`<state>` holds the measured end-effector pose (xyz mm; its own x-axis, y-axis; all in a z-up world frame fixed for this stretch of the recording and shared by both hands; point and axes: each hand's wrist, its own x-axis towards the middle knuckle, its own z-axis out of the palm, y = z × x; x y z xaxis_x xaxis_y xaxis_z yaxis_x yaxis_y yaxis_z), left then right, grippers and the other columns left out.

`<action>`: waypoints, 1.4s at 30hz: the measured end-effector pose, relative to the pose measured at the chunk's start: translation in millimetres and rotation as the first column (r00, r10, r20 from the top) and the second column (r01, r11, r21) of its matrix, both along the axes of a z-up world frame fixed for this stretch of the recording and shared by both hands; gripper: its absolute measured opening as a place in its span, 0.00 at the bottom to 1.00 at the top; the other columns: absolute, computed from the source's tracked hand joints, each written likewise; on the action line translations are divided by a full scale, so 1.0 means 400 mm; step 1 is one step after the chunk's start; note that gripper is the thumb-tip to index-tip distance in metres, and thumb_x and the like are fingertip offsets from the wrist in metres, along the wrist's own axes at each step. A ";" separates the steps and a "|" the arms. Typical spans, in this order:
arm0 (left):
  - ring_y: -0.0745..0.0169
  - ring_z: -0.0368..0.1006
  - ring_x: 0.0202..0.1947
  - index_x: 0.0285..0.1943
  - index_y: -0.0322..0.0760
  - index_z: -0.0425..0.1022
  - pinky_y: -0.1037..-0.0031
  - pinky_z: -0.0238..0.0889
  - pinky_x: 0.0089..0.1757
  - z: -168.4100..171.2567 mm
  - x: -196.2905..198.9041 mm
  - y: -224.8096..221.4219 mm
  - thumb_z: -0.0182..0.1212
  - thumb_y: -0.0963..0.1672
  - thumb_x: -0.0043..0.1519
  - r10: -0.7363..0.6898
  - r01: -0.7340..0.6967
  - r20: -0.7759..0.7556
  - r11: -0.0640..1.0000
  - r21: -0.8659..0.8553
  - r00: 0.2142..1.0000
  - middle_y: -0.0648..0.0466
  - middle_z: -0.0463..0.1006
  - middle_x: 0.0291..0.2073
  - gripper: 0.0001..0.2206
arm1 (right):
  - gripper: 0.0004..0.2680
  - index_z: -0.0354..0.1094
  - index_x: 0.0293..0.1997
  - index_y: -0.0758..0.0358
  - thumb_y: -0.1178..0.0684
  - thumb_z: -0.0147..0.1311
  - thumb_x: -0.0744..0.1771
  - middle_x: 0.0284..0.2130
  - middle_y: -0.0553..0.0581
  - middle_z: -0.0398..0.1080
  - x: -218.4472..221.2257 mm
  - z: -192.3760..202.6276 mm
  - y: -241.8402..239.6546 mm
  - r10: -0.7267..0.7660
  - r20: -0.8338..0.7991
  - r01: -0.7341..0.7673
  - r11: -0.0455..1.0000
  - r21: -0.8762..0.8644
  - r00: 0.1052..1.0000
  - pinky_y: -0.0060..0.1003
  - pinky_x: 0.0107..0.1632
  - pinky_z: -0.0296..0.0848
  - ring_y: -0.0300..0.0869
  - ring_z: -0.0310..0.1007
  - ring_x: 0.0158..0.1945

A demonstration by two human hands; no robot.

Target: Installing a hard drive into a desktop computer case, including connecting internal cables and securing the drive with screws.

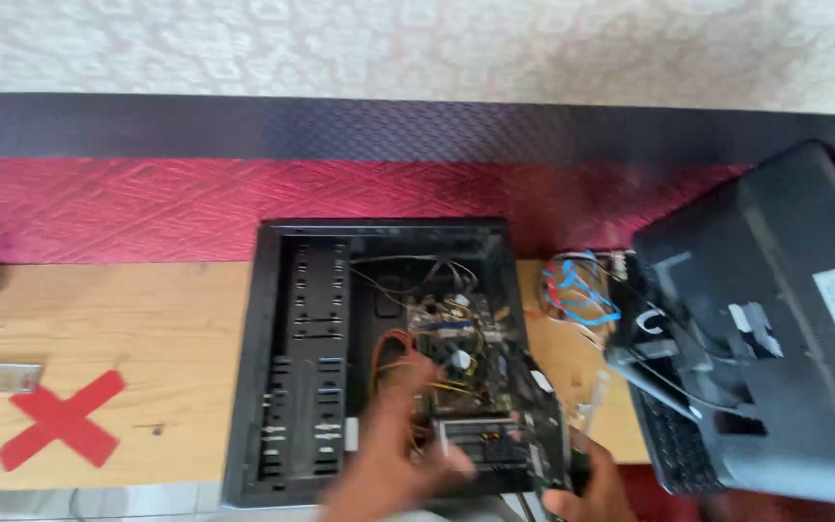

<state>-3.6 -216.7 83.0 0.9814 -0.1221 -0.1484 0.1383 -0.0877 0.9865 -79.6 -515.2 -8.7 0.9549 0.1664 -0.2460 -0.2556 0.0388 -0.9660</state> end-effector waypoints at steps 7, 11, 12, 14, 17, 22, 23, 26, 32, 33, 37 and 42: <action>0.54 0.77 0.58 0.84 0.57 0.42 0.68 0.73 0.56 -0.033 -0.030 -0.049 0.83 0.54 0.37 -0.150 -0.087 -0.440 0.877 -0.472 0.885 0.42 0.70 0.61 0.63 | 0.39 0.77 0.54 0.69 0.26 0.66 0.47 0.41 0.64 0.84 0.146 -0.036 0.182 -0.019 -0.192 0.006 0.998 -0.069 0.981 0.41 0.46 0.83 0.47 0.82 0.45; 0.44 0.70 0.66 0.83 0.59 0.37 0.56 0.76 0.58 0.003 -0.022 0.014 0.76 0.58 0.44 -0.245 0.096 -0.368 0.921 -0.379 0.897 0.41 0.64 0.69 0.59 | 0.39 0.74 0.57 0.73 0.30 0.67 0.48 0.45 0.68 0.82 0.156 -0.021 0.233 0.026 -0.295 0.012 0.992 0.126 0.955 0.47 0.48 0.82 0.51 0.82 0.46; 0.45 0.73 0.62 0.83 0.58 0.36 0.57 0.77 0.56 0.005 -0.024 0.018 0.76 0.57 0.45 -0.256 0.104 -0.380 0.920 -0.377 0.889 0.41 0.67 0.65 0.59 | 0.41 0.74 0.56 0.72 0.26 0.66 0.47 0.44 0.67 0.83 0.157 0.003 0.241 0.075 -0.263 -0.049 0.993 0.103 0.962 0.45 0.49 0.83 0.50 0.82 0.47; 0.46 0.75 0.59 0.84 0.57 0.35 0.58 0.77 0.55 -0.024 -0.035 0.013 0.76 0.56 0.46 -0.269 0.114 -0.393 0.920 -0.374 0.879 0.41 0.71 0.61 0.59 | 0.42 0.75 0.56 0.71 0.23 0.64 0.47 0.44 0.65 0.84 0.167 0.030 0.241 0.122 -0.233 -0.106 0.991 0.080 0.965 0.43 0.49 0.84 0.48 0.83 0.47; 0.51 0.71 0.63 0.83 0.49 0.46 0.62 0.65 0.57 -0.112 -0.055 0.003 0.71 0.50 0.49 -0.219 0.019 -0.293 0.828 -0.560 0.931 0.45 0.71 0.66 0.50 | 0.26 0.63 0.27 0.59 0.26 0.72 0.52 0.52 0.68 0.80 0.203 0.039 0.216 0.099 -0.034 -0.091 0.977 0.192 0.994 0.49 0.52 0.85 0.54 0.86 0.47; 0.38 0.75 0.52 0.78 0.26 0.59 0.48 0.73 0.45 -0.110 -0.015 0.033 0.57 0.53 0.56 -0.512 -0.131 -0.268 0.288 -0.949 0.816 0.38 0.71 0.65 0.41 | 0.14 0.55 0.22 0.57 0.57 0.66 0.61 0.52 0.66 0.81 0.270 0.165 0.159 -0.164 -0.019 0.160 0.978 -0.131 0.986 0.45 0.56 0.81 0.56 0.85 0.55; 0.38 0.75 0.52 0.78 0.26 0.59 0.48 0.73 0.45 -0.101 -0.003 0.058 0.57 0.53 0.56 -0.515 -0.128 -0.265 0.287 -0.949 0.815 0.38 0.71 0.65 0.41 | 0.14 0.55 0.22 0.57 0.57 0.66 0.61 0.52 0.66 0.81 0.270 0.168 0.164 -0.168 -0.016 0.165 0.977 -0.132 0.986 0.45 0.56 0.81 0.56 0.85 0.55; 0.25 0.73 0.46 0.85 0.35 0.48 0.48 0.72 0.37 -0.100 0.028 0.107 0.51 0.58 0.52 -0.782 -0.303 -0.240 0.069 -0.951 0.575 0.22 0.58 0.71 0.49 | 0.14 0.53 0.21 0.58 0.59 0.63 0.62 0.59 0.73 0.74 0.290 0.166 0.162 -0.140 0.173 0.135 0.990 0.041 0.975 0.53 0.63 0.76 0.59 0.76 0.63; 0.07 0.67 0.51 0.86 0.48 0.48 0.37 0.75 0.37 -0.096 0.047 0.120 0.44 0.64 0.61 -0.801 -0.439 -0.295 0.044 -0.897 0.521 0.24 0.57 0.67 0.44 | 0.18 0.54 0.21 0.54 0.56 0.73 0.57 0.48 0.67 0.82 0.286 0.134 0.181 0.043 0.067 -0.036 0.994 -0.106 0.997 0.35 0.53 0.67 0.46 0.77 0.62; 0.13 0.65 0.59 0.76 0.44 0.58 0.30 0.72 0.33 -0.106 0.053 0.120 0.45 0.65 0.58 -0.589 -0.371 -0.402 0.180 -0.911 0.701 0.30 0.63 0.69 0.41 | 0.19 0.54 0.21 0.55 0.59 0.73 0.56 0.46 0.71 0.82 0.284 0.123 0.193 -0.069 0.073 0.070 0.997 -0.014 0.995 0.38 0.48 0.71 0.50 0.79 0.57; 0.29 0.72 0.60 0.80 0.43 0.50 0.36 0.75 0.42 -0.098 0.064 0.107 0.50 0.55 0.55 0.116 -0.480 -0.543 0.640 -0.600 0.832 0.42 0.64 0.74 0.41 | 0.20 0.52 0.19 0.54 0.59 0.74 0.54 0.34 0.67 0.83 0.236 0.085 0.221 -0.311 0.261 0.353 0.927 -0.130 0.914 0.38 0.47 0.73 0.47 0.82 0.57; 0.49 0.72 0.60 0.79 0.44 0.46 0.54 0.75 0.52 -0.196 0.046 0.080 0.68 0.40 0.55 0.176 -0.282 -0.246 0.811 -0.513 0.953 0.45 0.68 0.68 0.43 | 0.17 0.56 0.18 0.54 0.59 0.73 0.56 0.39 0.66 0.83 0.177 0.179 0.299 -0.119 0.501 0.198 0.974 -0.109 0.857 0.36 0.42 0.81 0.47 0.87 0.45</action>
<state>14.9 -184.6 4.7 0.9535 -0.0091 -0.3013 0.2647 0.5038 0.8223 -8.6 -395.5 62.7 0.9686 0.0012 0.2488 0.2472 -0.1178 -0.9618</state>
